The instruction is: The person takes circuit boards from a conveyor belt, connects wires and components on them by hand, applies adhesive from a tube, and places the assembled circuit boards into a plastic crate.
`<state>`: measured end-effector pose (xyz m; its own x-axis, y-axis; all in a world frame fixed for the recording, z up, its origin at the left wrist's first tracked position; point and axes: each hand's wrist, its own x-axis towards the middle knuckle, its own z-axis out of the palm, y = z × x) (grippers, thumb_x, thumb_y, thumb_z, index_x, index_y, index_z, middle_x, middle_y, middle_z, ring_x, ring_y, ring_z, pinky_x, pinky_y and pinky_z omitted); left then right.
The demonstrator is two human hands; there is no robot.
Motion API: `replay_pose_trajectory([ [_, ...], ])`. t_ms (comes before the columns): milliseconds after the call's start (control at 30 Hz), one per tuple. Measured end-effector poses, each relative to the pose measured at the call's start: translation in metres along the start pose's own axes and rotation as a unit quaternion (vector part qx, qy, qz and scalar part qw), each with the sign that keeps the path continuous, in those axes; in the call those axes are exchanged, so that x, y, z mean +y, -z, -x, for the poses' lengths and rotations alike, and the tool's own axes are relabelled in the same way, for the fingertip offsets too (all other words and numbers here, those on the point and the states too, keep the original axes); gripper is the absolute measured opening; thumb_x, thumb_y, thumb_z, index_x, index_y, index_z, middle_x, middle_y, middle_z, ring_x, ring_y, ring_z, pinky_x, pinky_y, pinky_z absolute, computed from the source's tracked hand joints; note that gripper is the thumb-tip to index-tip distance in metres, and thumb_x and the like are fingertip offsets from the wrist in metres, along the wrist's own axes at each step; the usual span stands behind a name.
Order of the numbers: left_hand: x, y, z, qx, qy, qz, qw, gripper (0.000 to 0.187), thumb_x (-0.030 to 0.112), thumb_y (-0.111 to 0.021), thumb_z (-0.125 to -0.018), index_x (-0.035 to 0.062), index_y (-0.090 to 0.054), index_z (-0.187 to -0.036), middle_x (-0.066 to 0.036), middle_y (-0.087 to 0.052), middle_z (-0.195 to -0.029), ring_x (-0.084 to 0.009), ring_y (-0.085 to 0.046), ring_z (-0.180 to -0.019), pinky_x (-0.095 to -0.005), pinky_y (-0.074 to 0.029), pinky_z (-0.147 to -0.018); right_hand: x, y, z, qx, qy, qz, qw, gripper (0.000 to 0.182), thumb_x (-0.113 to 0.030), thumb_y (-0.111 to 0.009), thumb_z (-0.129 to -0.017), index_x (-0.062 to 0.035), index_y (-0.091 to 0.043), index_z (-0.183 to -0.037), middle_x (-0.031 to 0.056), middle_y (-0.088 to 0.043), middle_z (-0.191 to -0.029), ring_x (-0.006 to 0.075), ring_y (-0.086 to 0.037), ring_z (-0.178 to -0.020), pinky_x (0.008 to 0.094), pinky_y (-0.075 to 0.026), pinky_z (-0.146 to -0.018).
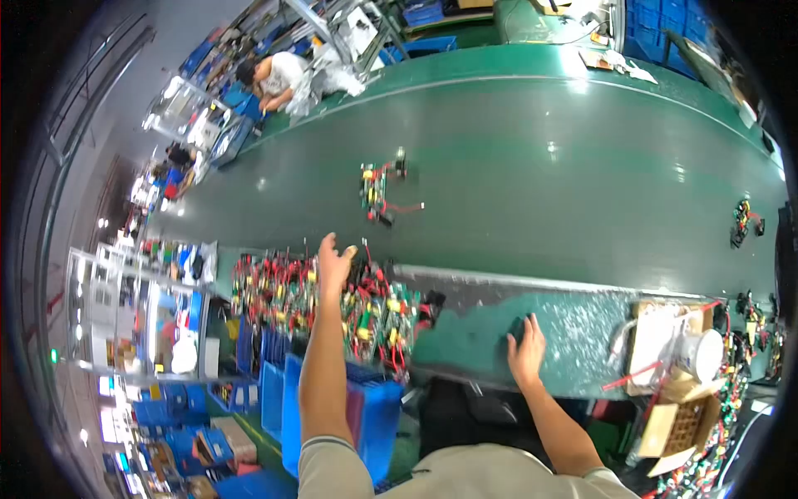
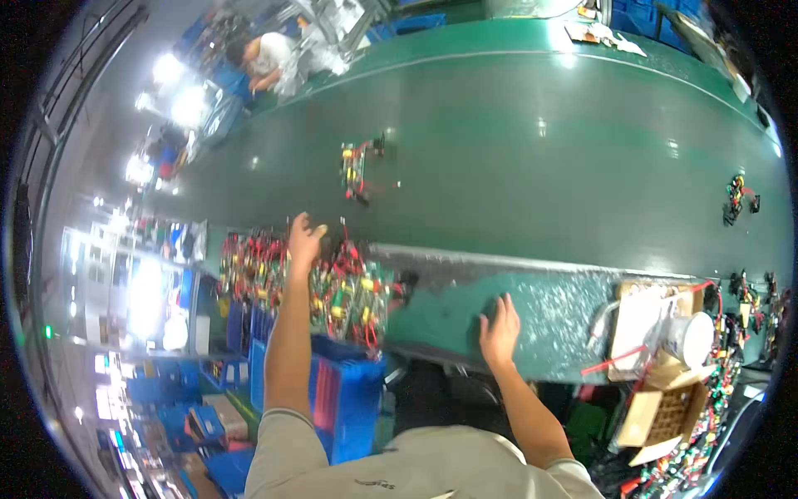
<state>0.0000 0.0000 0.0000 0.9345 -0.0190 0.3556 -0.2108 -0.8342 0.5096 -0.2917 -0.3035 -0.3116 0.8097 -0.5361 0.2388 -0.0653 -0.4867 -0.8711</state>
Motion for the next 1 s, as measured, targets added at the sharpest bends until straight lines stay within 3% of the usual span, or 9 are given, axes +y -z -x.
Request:
replay_pose_trajectory([
  [167,-0.07,-0.239,-0.153,-0.094,0.067,-0.095,0.989,0.127,0.047,-0.09,-0.069,0.0062,-0.013,-0.161,-0.031,-0.054,-0.138,-0.0418,-0.055,-0.131,-0.0472,-0.043,-0.111,0.038,0.067,0.048,-0.063,-0.028,0.276,0.959,0.067,-0.033,-0.073,-0.087,-0.0015,-0.049,-0.141,0.0195,-0.048,-0.152,0.0371,-0.044,-0.139,0.0551,-0.031,-0.111],
  [267,-0.093,-0.36,-0.1,-0.183,0.198,-0.12,0.955,0.138,0.051,-0.09,-0.066,0.0046,-0.001,-0.161,-0.031,-0.054,-0.14,-0.0443,-0.054,-0.131,-0.0526,-0.042,-0.111,0.051,0.122,0.079,-0.109,-0.028,0.371,0.922,0.069,-0.032,-0.074,-0.085,-0.001,-0.049,-0.141,0.0206,-0.049,-0.15,0.0393,-0.045,-0.137,0.0553,-0.031,-0.11],
  [367,-0.093,-0.354,-0.102,-0.195,0.207,-0.146,0.947,0.14,0.052,-0.092,-0.062,0.0036,-0.004,-0.16,-0.03,-0.053,-0.141,-0.0459,-0.047,-0.136,-0.0579,-0.039,-0.112,0.049,0.122,0.081,-0.116,-0.029,0.378,0.918,0.069,-0.031,-0.075,-0.084,-0.0008,-0.05,-0.14,0.0219,-0.049,-0.149,0.0406,-0.045,-0.136,0.055,-0.032,-0.109],
  [533,-0.094,-0.346,-0.114,-0.298,0.076,0.199,0.931,0.081,0.032,-0.086,-0.074,0.0025,-0.053,-0.142,-0.016,-0.066,-0.131,-0.0322,-0.069,-0.11,-0.0546,-0.056,-0.092,0.03,0.126,0.053,-0.183,-0.105,0.301,0.93,0.054,-0.038,-0.071,-0.087,-0.0076,-0.057,-0.13,0.0159,-0.051,-0.148,0.0334,-0.053,-0.131,0.0521,-0.041,-0.103],
  [567,-0.054,-0.335,-0.109,-0.386,0.06,0.205,0.897,0.073,0.021,-0.082,-0.078,0.002,-0.052,-0.143,-0.014,-0.068,-0.127,-0.0267,-0.07,-0.107,-0.0447,-0.059,-0.086,0.025,0.128,0.053,-0.188,-0.113,0.335,0.916,0.051,-0.041,-0.066,-0.093,-0.0068,-0.058,-0.13,0.0153,-0.05,-0.149,0.033,-0.052,-0.134,0.0505,-0.043,-0.104],
  [633,-0.14,-0.386,-0.163,-0.389,-0.048,0.179,0.903,0.072,0.011,-0.078,-0.077,-0.0011,-0.051,-0.142,-0.01,-0.071,-0.119,-0.0196,-0.07,-0.099,-0.029,-0.056,-0.078,0.036,0.128,0.068,-0.116,-0.074,0.31,0.941,0.051,-0.041,-0.063,-0.098,-0.0046,-0.057,-0.133,0.0144,-0.048,-0.153,0.0271,-0.049,-0.138,0.048,-0.042,-0.107],
  [733,-0.032,-0.334,-0.083,-0.363,-0.009,0.096,0.927,0.08,0.015,-0.083,-0.072,-0.0021,-0.049,-0.143,-0.008,-0.069,-0.116,-0.0212,-0.068,-0.096,-0.0316,-0.053,-0.088,0.034,0.136,0.082,-0.047,-0.016,0.302,0.952,0.05,-0.035,-0.067,-0.096,-0.0026,-0.057,-0.132,0.0139,-0.053,-0.148,0.0266,-0.054,-0.133,0.0433,-0.044,-0.105],
  [833,0.07,-0.258,0.012,-0.258,-0.154,0.098,0.949,0.096,0.027,-0.089,-0.067,0.0008,-0.045,-0.148,-0.015,-0.064,-0.126,-0.025,-0.064,-0.111,-0.0358,-0.051,-0.095,0.042,0.139,0.089,-0.024,0.019,0.269,0.963,0.051,-0.032,-0.069,-0.093,-0.0024,-0.056,-0.132,0.0153,-0.056,-0.144,0.0305,-0.057,-0.129,0.0436,-0.045,-0.103],
  [1000,0.209,-0.111,0.194,-0.318,-0.243,0.008,0.916,0.103,0.028,-0.092,-0.064,-0.0002,-0.042,-0.15,-0.015,-0.069,-0.118,-0.0229,-0.066,-0.101,-0.0355,-0.052,-0.093,0.051,0.168,0.124,0.107,-0.097,-0.183,0.972,0.03,-0.02,-0.062,-0.1,-0.0018,-0.065,-0.125,0.0125,-0.069,-0.124,0.0252,-0.068,-0.11,0.0339,-0.049,-0.094],
])
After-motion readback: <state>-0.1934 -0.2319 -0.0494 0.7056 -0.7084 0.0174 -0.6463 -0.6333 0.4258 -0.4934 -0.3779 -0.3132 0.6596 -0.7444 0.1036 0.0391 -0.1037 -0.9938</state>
